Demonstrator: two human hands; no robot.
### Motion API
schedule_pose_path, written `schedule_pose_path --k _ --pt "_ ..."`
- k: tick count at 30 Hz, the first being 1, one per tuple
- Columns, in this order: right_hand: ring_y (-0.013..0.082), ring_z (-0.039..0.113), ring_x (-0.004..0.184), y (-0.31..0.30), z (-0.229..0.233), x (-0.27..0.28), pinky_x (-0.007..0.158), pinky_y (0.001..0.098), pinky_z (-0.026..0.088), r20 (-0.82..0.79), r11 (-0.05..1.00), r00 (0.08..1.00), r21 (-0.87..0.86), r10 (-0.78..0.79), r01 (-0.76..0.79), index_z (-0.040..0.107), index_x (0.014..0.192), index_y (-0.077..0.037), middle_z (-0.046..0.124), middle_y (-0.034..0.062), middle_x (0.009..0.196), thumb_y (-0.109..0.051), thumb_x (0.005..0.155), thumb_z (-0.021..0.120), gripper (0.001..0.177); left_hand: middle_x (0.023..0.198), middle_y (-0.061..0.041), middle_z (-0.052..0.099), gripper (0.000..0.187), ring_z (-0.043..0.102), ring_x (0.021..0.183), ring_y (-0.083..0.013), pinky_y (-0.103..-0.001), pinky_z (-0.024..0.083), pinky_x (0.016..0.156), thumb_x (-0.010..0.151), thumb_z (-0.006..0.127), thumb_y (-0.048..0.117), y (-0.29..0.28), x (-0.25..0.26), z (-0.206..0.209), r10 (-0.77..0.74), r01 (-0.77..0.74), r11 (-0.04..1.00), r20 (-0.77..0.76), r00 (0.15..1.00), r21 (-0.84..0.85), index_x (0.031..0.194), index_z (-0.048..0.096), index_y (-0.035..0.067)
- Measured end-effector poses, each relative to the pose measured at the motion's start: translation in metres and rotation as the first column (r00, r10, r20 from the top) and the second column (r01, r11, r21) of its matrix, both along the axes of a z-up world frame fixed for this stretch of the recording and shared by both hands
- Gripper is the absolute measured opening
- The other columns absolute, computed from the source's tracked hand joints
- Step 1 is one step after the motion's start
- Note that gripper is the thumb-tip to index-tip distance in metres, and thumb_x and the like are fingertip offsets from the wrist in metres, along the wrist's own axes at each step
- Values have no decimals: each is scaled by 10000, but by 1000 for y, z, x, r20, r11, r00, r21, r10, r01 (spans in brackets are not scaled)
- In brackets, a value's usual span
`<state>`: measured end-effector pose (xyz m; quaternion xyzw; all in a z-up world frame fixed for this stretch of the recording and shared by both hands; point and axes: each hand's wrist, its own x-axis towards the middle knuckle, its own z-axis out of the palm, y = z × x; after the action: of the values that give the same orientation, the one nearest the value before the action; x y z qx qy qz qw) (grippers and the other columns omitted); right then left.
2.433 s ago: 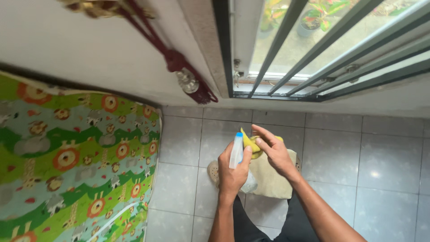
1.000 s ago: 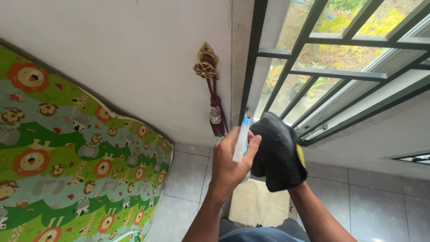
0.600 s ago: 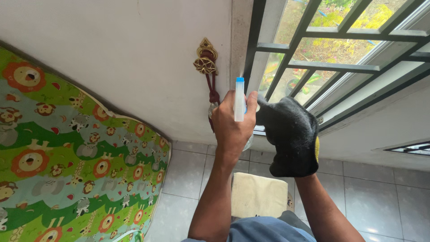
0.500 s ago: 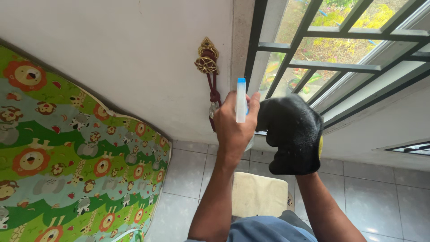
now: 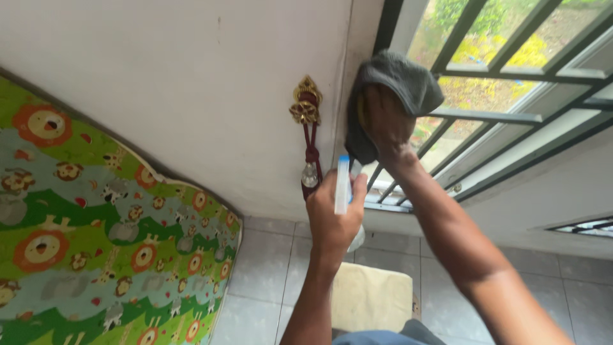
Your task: The person cleans a window with metal bars by spraying a cleaning solution and wiping the frame and glass with a cloth. They work systematically along the vertical and horizontal bars, then wipe the glass panes.
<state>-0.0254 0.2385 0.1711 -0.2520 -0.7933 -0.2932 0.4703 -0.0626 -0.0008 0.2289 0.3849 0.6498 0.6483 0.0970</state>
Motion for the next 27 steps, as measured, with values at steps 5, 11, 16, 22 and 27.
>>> schedule_pose_path --k 5,11,16,22,27 --pt "290 653 933 -8 21 -8 879 446 492 150 997 987 -46 -59 66 709 1162 -111 674 106 1040 -343 1021 655 277 671 -95 699 206 696 570 -212 -344 536 553 915 760 211 -6 -14 -7 -18 22 997 62 998 -69 844 660 45" --pt "221 679 952 -36 50 10 933 412 506 310 998 949 7 62 -68 718 994 -204 703 13 989 -321 874 643 184 665 -88 696 199 690 560 -201 -333 534 545 916 762 207 -6 -20 -13 -57 65 995 101 993 -78 856 663 46" --pt "215 665 934 -15 71 6 845 372 509 362 1000 932 15 10 -17 719 1098 -205 717 23 1013 -367 869 643 290 692 -77 698 186 686 589 -170 -318 534 555 922 767 190 3 -19 -20 -91 94 994 70 993 -49 889 659 42" --pt "204 676 895 -42 72 18 737 315 534 -4 646 832 -628 554 -434 629 1163 -111 701 65 988 -333 876 709 371 672 -80 678 178 650 564 -168 -323 513 538 924 760 175 2 -21 -19 -101 103 994 85 991 -27 889 656 35" --pt "176 700 919 -36 100 25 787 262 560 -263 442 609 -487 748 -753 632 1187 -109 706 79 1028 -254 1103 704 183 681 -71 684 172 647 568 -153 -319 513 542 921 763 169 3 -22 -25 -91 95 993 65 994 -64 878 660 39"
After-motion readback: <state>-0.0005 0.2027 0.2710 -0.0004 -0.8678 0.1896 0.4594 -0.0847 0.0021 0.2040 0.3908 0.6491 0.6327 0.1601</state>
